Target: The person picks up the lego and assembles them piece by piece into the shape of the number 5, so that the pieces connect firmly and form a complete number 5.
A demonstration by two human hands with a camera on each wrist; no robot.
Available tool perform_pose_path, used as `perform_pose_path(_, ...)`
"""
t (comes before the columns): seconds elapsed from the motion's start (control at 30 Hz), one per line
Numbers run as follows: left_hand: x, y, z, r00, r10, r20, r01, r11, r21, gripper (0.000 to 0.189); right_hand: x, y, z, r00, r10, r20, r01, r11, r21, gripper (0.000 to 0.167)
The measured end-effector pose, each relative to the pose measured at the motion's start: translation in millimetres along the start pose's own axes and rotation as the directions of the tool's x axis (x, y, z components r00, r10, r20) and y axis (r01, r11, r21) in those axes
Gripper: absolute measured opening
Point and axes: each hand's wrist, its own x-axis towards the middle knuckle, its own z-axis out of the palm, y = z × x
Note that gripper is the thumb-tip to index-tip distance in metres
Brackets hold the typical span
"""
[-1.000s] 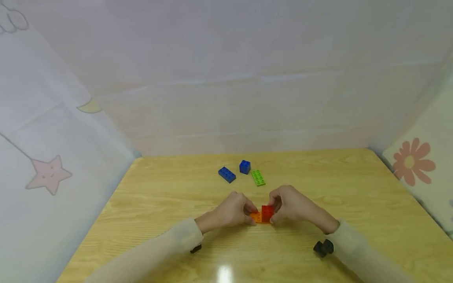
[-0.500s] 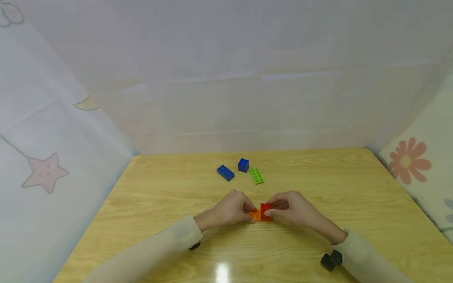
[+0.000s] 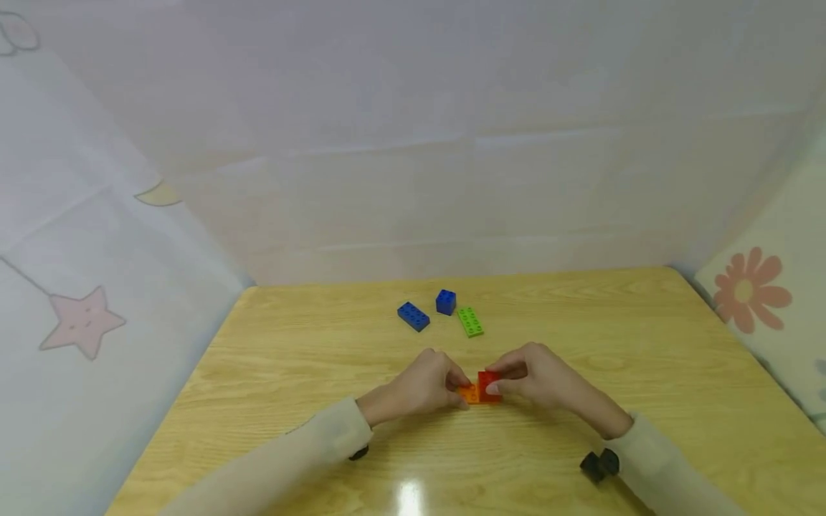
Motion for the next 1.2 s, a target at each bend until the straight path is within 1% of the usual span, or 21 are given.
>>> perform_pose_path(0.13,-0.7,2.6,0.1,1.000,-0.009,-0.003,0.009,1.000,-0.004,0.026,0.3,-0.1,0.0,1.000,0.000,-0.004,0.000,1.000,-0.008,0.029)
perform_pose_path(0.2,-1.8,2.6,2.0,1.000,-0.021,0.002,0.021,1.000,-0.020,0.026,0.0,-0.2,1.3,1.000,-0.002,0.007,0.002,1.000,-0.016,0.027)
perform_pose_path(0.33,-4.0,-0.4,3.6,0.999,-0.040,0.013,0.041,0.998,-0.045,0.026,0.1,-1.4,3.8,0.999,-0.038,0.027,0.039,0.998,-0.047,0.026)
perform_pose_path(0.43,-3.8,-2.2,2.3,0.999,-0.033,-0.005,0.032,0.999,-0.032,0.026,1.1,-1.3,3.2,0.998,-0.065,0.019,0.066,0.996,-0.052,0.028)
perform_pose_path(0.57,-1.7,-0.3,0.0,1.000,-0.013,-0.022,0.012,1.000,-0.018,0.027,-0.6,2.9,1.2,0.997,-0.076,-0.004,0.076,0.997,-0.031,0.031)
perform_pose_path(0.63,-1.7,1.3,-0.5,1.000,-0.018,-0.010,0.018,1.000,-0.019,0.027,-2.5,5.5,1.5,0.997,-0.076,-0.003,0.076,0.997,-0.011,0.034)
perform_pose_path(0.73,-2.8,2.2,-3.3,0.999,-0.027,0.019,0.027,1.000,0.010,0.029,-4.2,7.6,2.8,0.996,-0.093,0.009,0.093,0.996,0.012,0.037)
perform_pose_path(0.87,-1.7,-1.2,-10.4,1.000,-0.017,0.023,0.016,1.000,0.026,0.034,-3.4,7.4,2.6,0.994,-0.105,-0.004,0.105,0.994,0.018,0.038)
perform_pose_path(0.93,-0.6,-4.3,-13.9,1.000,-0.027,0.008,0.027,1.000,-0.004,0.036,-2.9,7.2,2.7,0.996,-0.092,-0.005,0.092,0.995,0.026,0.039)
perform_pose_path(1.07,0.9,-11.2,-19.5,0.997,-0.075,-0.031,0.071,0.993,-0.098,0.035,-3.4,9.1,4.3,0.997,-0.068,0.020,0.067,0.996,0.065,0.044)
perform_pose_path(1.13,2.4,-14.7,-23.4,0.995,-0.076,-0.060,0.068,0.989,-0.130,0.034,-4.2,10.4,4.9,0.997,-0.066,0.029,0.064,0.995,0.076,0.045)
perform_pose_path(1.2,4.9,-19.1,-28.5,0.993,-0.066,-0.095,0.052,0.988,-0.144,0.031,-4.8,11.4,4.7,0.996,-0.077,0.033,0.075,0.995,0.072,0.045)
